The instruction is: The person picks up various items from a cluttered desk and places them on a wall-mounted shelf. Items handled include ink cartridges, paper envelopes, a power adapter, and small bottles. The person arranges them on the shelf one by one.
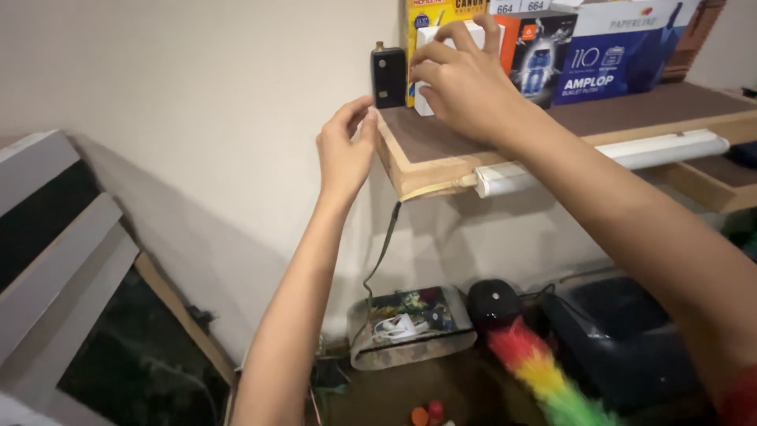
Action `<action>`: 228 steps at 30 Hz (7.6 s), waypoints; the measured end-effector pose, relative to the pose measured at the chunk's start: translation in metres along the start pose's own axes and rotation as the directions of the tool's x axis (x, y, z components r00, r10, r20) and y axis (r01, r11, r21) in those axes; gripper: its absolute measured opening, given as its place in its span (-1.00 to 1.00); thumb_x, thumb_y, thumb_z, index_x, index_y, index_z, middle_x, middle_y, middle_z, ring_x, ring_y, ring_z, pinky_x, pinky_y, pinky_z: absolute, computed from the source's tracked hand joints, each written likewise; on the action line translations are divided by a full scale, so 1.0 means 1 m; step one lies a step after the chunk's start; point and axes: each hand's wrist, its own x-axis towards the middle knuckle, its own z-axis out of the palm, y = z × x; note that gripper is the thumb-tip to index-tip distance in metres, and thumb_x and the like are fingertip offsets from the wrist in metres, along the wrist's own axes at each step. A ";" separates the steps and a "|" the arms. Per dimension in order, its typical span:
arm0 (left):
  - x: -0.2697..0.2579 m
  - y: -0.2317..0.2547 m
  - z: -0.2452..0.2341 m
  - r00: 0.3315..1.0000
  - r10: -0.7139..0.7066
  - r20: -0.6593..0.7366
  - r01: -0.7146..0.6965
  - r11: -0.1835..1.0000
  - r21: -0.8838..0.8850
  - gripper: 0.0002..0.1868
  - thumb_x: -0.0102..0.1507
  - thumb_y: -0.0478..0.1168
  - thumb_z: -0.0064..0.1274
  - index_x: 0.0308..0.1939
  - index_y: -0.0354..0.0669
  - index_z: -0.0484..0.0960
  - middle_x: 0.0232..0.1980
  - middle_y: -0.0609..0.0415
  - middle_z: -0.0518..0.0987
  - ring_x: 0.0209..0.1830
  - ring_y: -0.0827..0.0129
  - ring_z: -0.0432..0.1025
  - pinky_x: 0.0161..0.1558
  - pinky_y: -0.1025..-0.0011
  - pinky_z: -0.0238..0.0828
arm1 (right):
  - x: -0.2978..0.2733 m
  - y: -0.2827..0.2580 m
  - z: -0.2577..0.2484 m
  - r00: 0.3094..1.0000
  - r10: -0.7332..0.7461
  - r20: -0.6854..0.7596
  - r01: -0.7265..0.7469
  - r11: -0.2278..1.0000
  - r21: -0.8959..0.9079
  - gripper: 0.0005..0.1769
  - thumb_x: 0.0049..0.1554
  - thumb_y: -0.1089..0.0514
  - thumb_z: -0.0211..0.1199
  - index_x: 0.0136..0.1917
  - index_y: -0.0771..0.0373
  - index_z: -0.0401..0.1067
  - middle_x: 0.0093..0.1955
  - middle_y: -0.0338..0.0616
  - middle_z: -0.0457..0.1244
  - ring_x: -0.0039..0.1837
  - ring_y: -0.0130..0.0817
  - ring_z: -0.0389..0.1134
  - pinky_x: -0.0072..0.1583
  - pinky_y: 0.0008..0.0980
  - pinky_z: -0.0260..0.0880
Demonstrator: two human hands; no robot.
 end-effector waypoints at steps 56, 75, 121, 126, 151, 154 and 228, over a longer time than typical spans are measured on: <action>-0.762 0.046 -0.079 0.680 -0.627 0.381 0.480 0.773 0.416 -0.72 0.24 -0.24 0.23 0.04 -0.07 0.67 -0.03 0.00 0.68 0.06 0.05 0.57 0.15 0.17 0.50 | -0.513 -0.507 -0.201 0.515 0.013 0.857 -0.847 0.164 0.506 -0.69 0.15 0.23 0.28 0.19 0.18 0.53 0.20 0.05 0.40 0.25 0.13 0.40 0.28 0.03 0.39; -0.803 0.052 -0.066 0.775 -0.521 0.358 0.206 0.743 0.637 -0.52 0.35 -0.24 0.07 0.36 -0.26 0.48 0.28 -0.18 0.56 0.20 0.02 0.52 0.10 0.20 0.57 | -0.520 -0.526 -0.209 0.561 0.094 0.822 -0.828 0.087 0.555 -0.64 0.28 0.25 0.14 0.32 0.24 0.49 0.31 0.15 0.35 0.33 0.14 0.37 0.31 0.01 0.40; -0.713 0.070 -0.041 0.655 -0.715 0.245 0.589 0.686 0.428 -0.59 0.30 -0.06 0.16 0.22 0.09 0.51 -0.01 -0.14 0.70 0.01 -0.11 0.58 0.01 -0.06 0.54 | -0.521 -0.479 -0.193 0.517 0.350 0.781 -0.818 -0.065 0.571 -0.45 0.08 0.29 0.41 0.36 0.19 0.47 0.19 0.08 0.39 0.29 0.03 0.40 0.31 0.00 0.39; -0.649 0.082 -0.034 0.816 -0.537 0.216 0.466 0.831 0.303 -0.55 0.27 -0.04 0.21 0.22 0.00 0.58 -0.03 -0.14 0.71 -0.01 -0.07 0.59 -0.01 0.04 0.57 | -0.472 -0.437 -0.195 0.586 0.464 0.664 -0.767 0.051 0.640 -0.46 0.09 0.25 0.44 0.35 0.25 0.46 0.15 0.13 0.40 0.23 0.11 0.42 0.26 0.02 0.41; -0.228 0.120 -0.021 0.947 0.309 0.088 -0.319 0.936 0.146 -0.54 0.35 -0.24 0.23 0.33 -0.03 0.55 0.09 -0.12 0.68 0.11 0.05 0.60 -0.02 0.32 0.65 | -0.153 -0.170 -0.170 0.899 0.432 -0.072 -0.214 0.576 0.789 -0.52 0.12 0.44 0.49 0.29 0.48 0.44 0.17 0.19 0.27 0.17 0.20 0.41 0.11 -0.14 0.56; -0.183 0.124 -0.028 0.917 0.329 0.223 -0.372 0.909 0.186 -0.38 0.36 -0.49 0.09 0.46 0.03 0.34 0.39 -0.04 0.55 0.36 0.13 0.53 0.43 0.25 0.43 | -0.121 -0.138 -0.166 0.957 0.226 -0.180 -0.069 0.784 0.616 -0.60 0.26 0.40 0.41 0.29 0.48 0.34 0.22 0.20 0.29 0.19 0.03 0.35 0.21 -0.18 0.44; -0.142 0.118 -0.054 0.998 -0.063 -0.004 0.063 0.998 -0.002 -0.90 0.26 -0.20 0.16 -0.16 -0.05 0.68 -0.24 0.24 0.69 -0.26 0.63 0.54 -0.23 0.68 0.50 | -0.108 -0.081 -0.167 0.995 0.074 0.071 -0.091 0.956 0.280 -0.77 0.42 0.04 0.26 0.22 0.10 0.65 0.47 -0.02 0.26 0.42 0.10 0.15 0.28 0.02 -0.15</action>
